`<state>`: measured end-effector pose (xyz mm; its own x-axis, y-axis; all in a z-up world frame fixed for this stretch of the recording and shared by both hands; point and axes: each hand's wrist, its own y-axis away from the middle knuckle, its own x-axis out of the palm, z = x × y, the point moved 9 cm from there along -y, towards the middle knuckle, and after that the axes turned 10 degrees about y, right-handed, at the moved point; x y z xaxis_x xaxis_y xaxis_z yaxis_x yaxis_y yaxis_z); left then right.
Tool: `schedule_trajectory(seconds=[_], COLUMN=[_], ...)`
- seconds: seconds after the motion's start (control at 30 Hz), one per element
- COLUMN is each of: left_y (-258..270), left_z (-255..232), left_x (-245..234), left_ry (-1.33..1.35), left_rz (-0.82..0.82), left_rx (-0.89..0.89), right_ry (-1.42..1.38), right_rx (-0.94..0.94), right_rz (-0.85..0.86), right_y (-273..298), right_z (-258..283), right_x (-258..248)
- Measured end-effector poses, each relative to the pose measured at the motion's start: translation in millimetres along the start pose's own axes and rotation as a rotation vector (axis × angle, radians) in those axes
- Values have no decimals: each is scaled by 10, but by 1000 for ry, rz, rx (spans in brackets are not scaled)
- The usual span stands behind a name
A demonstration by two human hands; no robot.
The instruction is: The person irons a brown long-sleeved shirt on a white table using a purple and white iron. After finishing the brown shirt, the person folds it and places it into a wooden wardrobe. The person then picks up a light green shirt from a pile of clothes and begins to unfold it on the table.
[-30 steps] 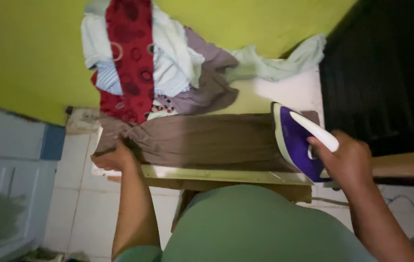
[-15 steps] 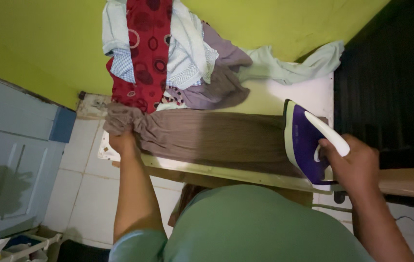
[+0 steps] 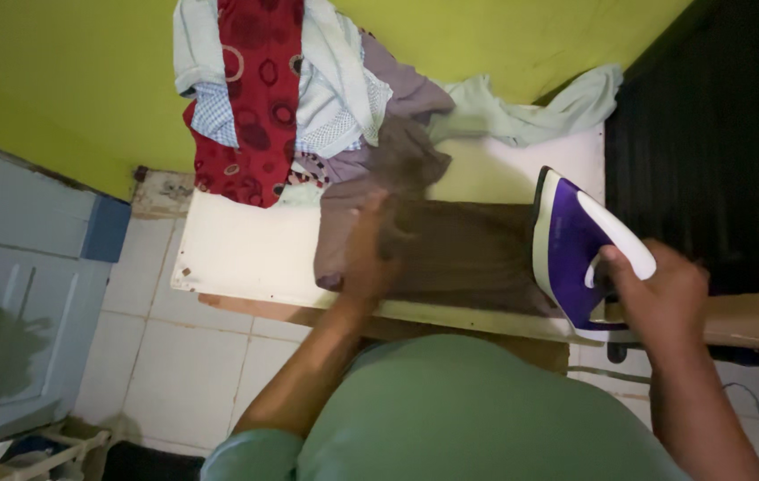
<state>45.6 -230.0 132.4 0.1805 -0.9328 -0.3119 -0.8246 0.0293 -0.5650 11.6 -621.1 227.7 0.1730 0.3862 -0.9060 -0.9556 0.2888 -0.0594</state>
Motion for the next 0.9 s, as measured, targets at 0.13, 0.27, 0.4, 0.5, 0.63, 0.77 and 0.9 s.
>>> schedule_trajectory(seconds=[0.13,0.27,0.4,0.5,0.63,0.77,0.9], left_y=[162,139,109,199,313,372,903], left_z=[165,137,-243,-494,-475,143,1112], left_x=[604,692,789,799,261,-677,-846], left_ry=[-213,-217,-349,-156,-32,-274,-18], left_rz=[225,244,443,599,293,-226,-57], left_rx=[-22,-29,-37,-91,-26,-262,-1055], right_ry=[-20,-16,-3,-16,69,200,326], right_rx=[-30,-17,-15,27,-105,-332,-505], right_rz=[-41,-16,-7,49,86,113,250], right_y=[69,92,113,101,67,43,-13], right_z=[2,-46,10,163,652,1382,2102], right_x=[-65,-57,-44,-48,-114,-44,385])
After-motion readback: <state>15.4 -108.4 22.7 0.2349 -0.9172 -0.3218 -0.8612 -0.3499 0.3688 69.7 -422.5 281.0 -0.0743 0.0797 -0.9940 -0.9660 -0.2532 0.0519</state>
